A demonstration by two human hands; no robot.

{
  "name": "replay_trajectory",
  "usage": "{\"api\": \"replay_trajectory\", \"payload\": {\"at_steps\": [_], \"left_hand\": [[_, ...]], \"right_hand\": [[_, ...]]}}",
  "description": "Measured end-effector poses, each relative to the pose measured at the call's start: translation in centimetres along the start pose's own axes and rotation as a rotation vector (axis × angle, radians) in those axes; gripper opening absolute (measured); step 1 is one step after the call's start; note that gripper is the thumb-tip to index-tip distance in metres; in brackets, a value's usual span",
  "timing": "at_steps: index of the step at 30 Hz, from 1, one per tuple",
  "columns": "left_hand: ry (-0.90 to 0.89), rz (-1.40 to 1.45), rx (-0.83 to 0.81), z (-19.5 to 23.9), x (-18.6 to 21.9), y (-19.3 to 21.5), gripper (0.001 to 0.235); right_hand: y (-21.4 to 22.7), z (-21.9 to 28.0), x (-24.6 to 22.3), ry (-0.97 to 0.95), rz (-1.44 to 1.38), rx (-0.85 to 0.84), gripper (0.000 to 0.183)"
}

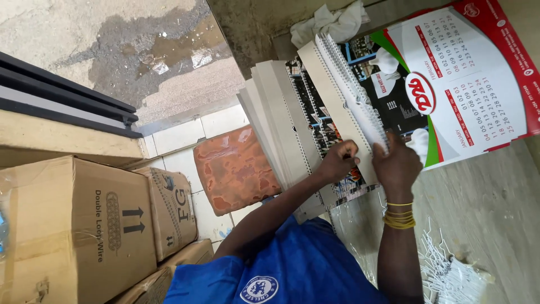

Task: Picking up, aligning, and stacking a large pile of spiral-bound calendars in a print shop.

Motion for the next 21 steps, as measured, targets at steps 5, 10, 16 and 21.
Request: {"api": "replay_trajectory", "payload": {"at_steps": [5, 10, 16, 21], "left_hand": [[-0.069, -0.096, -0.085, 0.8, 5.1, 0.5, 0.031], [-0.136, -0.109, -0.132, 0.9, 7.6, 0.1, 0.035], [-0.147, -0.102, -0.176, -0.6, 7.4, -1.0, 0.038], [-0.126, -0.071, -0.216, -1.3, 5.8, -1.8, 0.034]], "right_hand": [[-2.2, -2.1, 3.9, 0.059, 0.086, -0.093, 0.039], [-1.2, -2.3, 4.0, 0.125, 0.049, -0.203, 0.044], [-1.2, -3.1, 3.1, 0.064, 0.016, -0.261, 0.062], [-0.7, -5.2, 0.4, 0.041, 0.002, -0.272, 0.062]]}}
Point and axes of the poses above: each hand's wrist, its own z-axis away from the middle knuckle, its own y-axis out of the back of the hand, x = y × z, the point moved 1 cm from there along -z, towards the middle knuckle, and after that the axes turned 6 degrees about -z, right-handed, at the moved point
